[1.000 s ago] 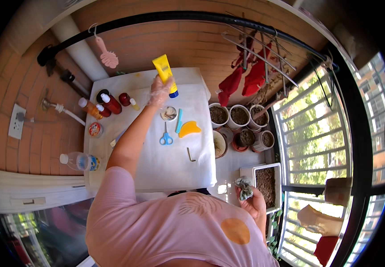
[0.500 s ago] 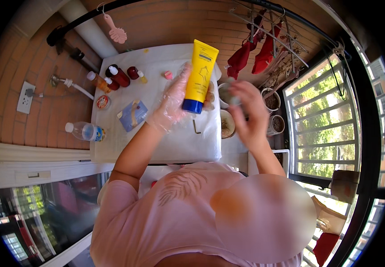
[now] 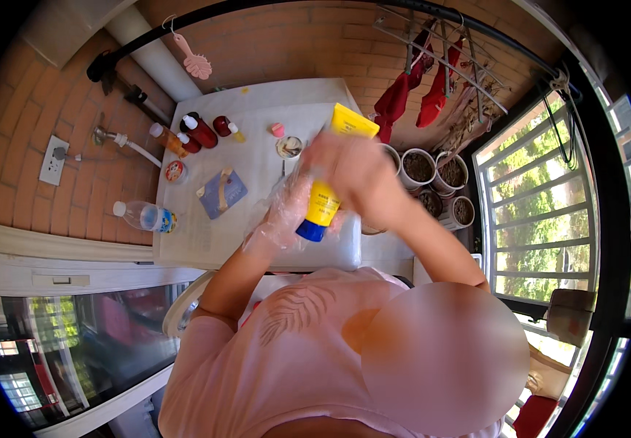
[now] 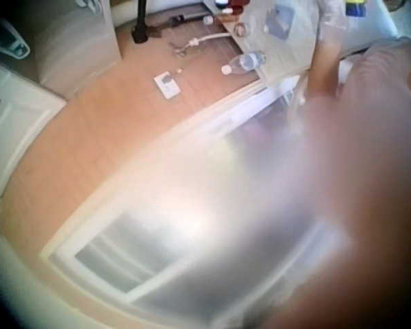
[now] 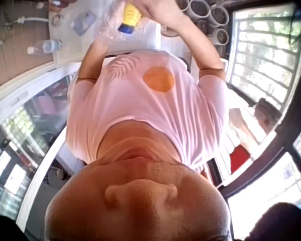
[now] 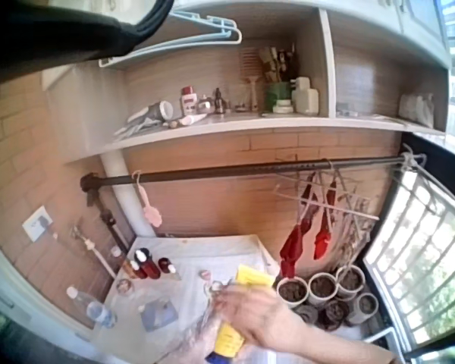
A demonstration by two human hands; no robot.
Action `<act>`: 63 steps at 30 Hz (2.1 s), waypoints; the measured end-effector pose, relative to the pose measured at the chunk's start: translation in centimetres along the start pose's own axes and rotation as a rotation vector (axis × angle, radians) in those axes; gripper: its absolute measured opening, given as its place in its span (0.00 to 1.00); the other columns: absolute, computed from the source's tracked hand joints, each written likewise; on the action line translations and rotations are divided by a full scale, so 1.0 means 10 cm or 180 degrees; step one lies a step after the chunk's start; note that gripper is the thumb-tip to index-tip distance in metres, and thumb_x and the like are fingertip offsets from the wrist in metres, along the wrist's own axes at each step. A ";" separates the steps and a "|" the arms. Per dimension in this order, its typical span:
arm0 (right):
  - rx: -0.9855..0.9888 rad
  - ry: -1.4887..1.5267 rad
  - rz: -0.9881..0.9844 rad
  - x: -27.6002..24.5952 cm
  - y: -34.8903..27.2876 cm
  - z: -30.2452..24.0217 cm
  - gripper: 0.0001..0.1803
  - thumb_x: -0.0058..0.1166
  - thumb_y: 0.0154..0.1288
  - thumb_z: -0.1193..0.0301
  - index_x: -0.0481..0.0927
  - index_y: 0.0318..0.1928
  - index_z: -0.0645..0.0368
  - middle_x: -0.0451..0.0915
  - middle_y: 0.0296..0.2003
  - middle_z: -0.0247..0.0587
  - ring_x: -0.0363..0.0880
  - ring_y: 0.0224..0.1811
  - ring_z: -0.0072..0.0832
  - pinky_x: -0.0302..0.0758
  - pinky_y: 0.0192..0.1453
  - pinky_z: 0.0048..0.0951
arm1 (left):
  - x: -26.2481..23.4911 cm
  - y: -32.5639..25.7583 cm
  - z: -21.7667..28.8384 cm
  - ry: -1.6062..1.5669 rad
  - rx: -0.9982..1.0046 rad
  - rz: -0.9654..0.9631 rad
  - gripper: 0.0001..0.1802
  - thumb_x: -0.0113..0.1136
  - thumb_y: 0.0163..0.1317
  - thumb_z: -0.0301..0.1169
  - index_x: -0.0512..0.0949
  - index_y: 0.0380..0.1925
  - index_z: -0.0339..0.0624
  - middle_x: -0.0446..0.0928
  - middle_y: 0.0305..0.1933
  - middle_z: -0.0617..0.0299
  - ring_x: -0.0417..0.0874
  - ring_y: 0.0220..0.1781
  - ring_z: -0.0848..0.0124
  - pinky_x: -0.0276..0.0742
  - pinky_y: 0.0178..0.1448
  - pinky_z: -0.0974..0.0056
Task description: The person wipes a hairdryer with a cloth, coils its cord, and places it on a shelf. They then wipe a comb and a yellow tube, placing them on the shelf as well. The person also wipes a small container and places it on the shelf.
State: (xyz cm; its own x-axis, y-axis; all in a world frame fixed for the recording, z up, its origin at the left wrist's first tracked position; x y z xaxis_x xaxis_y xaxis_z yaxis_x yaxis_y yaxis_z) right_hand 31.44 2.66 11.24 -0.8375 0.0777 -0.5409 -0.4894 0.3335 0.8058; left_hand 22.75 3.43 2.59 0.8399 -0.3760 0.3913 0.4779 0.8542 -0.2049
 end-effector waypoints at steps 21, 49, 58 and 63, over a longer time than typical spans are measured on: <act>0.0975 -0.0376 0.0402 -0.56 0.10 0.15 0.10 0.56 0.55 0.77 0.77 0.39 0.64 0.78 0.35 0.46 0.78 0.40 0.37 0.72 0.46 0.28 | 0.28 -0.20 0.15 -0.0718 0.0209 -0.0447 0.23 0.46 0.63 0.51 0.64 0.45 0.42 0.71 0.26 0.57 0.72 0.18 0.70 0.69 0.21 0.68; 0.0645 0.0019 0.0515 -0.37 0.08 -0.23 0.12 0.53 0.51 0.82 0.77 0.39 0.62 0.75 0.43 0.45 0.71 0.53 0.42 0.66 0.60 0.41 | 0.25 -0.07 0.13 -0.2045 0.0206 0.0015 0.27 0.41 0.66 0.52 0.68 0.48 0.38 0.74 0.37 0.60 0.78 0.35 0.70 0.76 0.38 0.67; 0.0639 -0.0064 0.0262 -0.39 0.12 -0.07 0.13 0.51 0.52 0.80 0.79 0.40 0.58 0.78 0.41 0.41 0.71 0.57 0.43 0.49 0.68 0.53 | 0.42 -0.10 -0.01 -0.2641 -0.0051 -0.1925 0.20 0.45 0.66 0.42 0.69 0.49 0.39 0.73 0.42 0.59 0.75 0.43 0.71 0.75 0.45 0.67; 0.0238 0.0146 -0.0508 -0.02 -0.08 -0.52 0.11 0.54 0.49 0.78 0.82 0.34 0.50 0.80 0.39 0.32 0.73 0.56 0.33 0.42 0.70 0.54 | 0.24 -0.07 -0.03 -0.1823 0.0163 -0.0422 0.21 0.42 0.66 0.45 0.67 0.47 0.39 0.71 0.36 0.59 0.72 0.34 0.73 0.70 0.35 0.72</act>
State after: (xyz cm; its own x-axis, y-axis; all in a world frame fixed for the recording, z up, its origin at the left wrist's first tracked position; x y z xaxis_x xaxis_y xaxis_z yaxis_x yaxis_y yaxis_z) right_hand 30.76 -2.49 11.97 -0.7616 -0.0241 -0.6476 -0.5991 0.4072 0.6894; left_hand 24.52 1.82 3.36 0.4945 -0.2392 0.8356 0.5444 0.8347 -0.0832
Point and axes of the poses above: each hand's wrist, its own y-axis towards the middle knuckle, its own x-axis out of the palm, z = x × y, the point moved 7 cm from there along y, towards the middle knuckle
